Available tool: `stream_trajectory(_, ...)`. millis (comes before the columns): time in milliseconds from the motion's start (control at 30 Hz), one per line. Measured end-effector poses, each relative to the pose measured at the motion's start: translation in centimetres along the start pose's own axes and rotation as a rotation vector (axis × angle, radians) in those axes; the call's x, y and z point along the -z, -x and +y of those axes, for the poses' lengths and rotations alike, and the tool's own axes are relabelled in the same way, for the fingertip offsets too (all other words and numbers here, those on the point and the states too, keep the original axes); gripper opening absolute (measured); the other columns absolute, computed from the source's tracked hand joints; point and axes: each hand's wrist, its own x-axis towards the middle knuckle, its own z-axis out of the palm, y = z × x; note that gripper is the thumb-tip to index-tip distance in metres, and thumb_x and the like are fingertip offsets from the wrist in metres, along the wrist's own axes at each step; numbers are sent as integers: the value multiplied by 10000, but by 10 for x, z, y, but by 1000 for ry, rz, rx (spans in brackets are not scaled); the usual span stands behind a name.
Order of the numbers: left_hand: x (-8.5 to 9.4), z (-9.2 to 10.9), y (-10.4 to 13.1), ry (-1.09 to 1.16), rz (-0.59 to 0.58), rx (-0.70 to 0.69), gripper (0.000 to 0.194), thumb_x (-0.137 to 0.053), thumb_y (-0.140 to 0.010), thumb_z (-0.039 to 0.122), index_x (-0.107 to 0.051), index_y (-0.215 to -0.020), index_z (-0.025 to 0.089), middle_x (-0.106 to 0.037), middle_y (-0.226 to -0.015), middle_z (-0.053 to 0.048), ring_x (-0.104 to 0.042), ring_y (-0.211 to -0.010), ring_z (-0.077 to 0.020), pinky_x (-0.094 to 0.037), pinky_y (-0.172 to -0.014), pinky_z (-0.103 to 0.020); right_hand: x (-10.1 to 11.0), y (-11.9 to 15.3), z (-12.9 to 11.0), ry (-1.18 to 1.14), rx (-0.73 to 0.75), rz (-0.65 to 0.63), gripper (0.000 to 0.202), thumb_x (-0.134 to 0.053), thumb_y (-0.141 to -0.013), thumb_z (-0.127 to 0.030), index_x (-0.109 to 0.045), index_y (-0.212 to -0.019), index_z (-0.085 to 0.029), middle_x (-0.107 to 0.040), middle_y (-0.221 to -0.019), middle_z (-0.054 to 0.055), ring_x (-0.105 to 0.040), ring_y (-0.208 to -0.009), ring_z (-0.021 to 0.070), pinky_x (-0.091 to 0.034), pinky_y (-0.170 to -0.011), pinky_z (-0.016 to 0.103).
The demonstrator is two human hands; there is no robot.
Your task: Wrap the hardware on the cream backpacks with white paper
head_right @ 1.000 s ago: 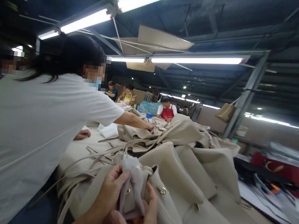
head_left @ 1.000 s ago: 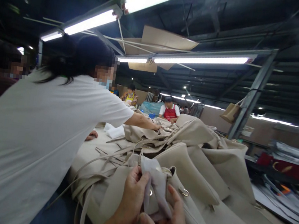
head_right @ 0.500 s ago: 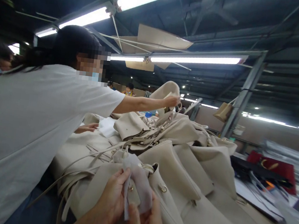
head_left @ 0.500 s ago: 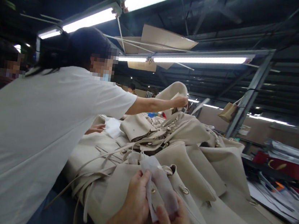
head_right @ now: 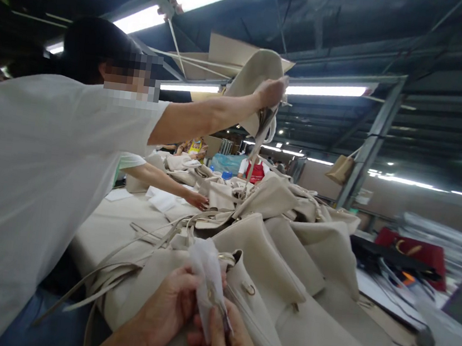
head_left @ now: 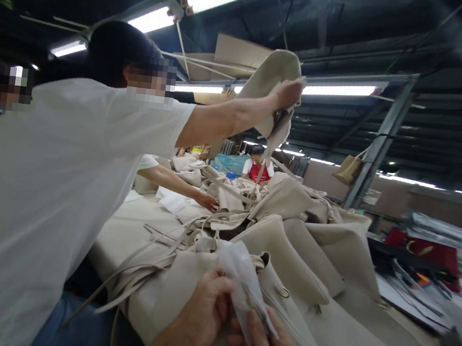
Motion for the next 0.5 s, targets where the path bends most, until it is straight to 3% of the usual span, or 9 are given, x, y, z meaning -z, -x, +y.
stream_trajectory(100,6,4,1,-89,-63,43,301,-720,-524,132,-718,-824,107,-736,-743,-76,-559,-482,-108,-404,-472,-225,3,0,-1,8,-21,-20,673,-650,-675,-757,-709,-1011,-177,-722,-710,52,-674,-564,235,-573,-506,319)
stream_trajectory(233,6,1,-3,-118,93,25,265,-739,-515,171,-726,-773,109,-759,-756,-93,-618,-551,-152,-446,-512,-244,3,0,-6,-26,-29,-63,745,-736,-623,-701,-680,-1154,-181,-752,-800,73,-691,-605,251,-596,-566,359)
stream_trajectory(400,3,-4,-3,-81,172,9,273,-720,-513,151,-717,-785,122,-771,-749,-79,-642,-598,-162,-489,-587,-257,-2,2,-4,-47,-6,43,868,-812,-566,-635,-603,-1277,-183,-729,-669,49,-673,-539,247,-561,-507,345)
stream_trajectory(500,3,-4,-2,-63,157,30,239,-717,-546,154,-712,-782,113,-777,-800,-108,-638,-595,-159,-482,-556,-251,4,4,1,30,80,91,731,-751,-654,-646,-662,-1207,-178,-721,-630,49,-672,-535,241,-562,-522,332)
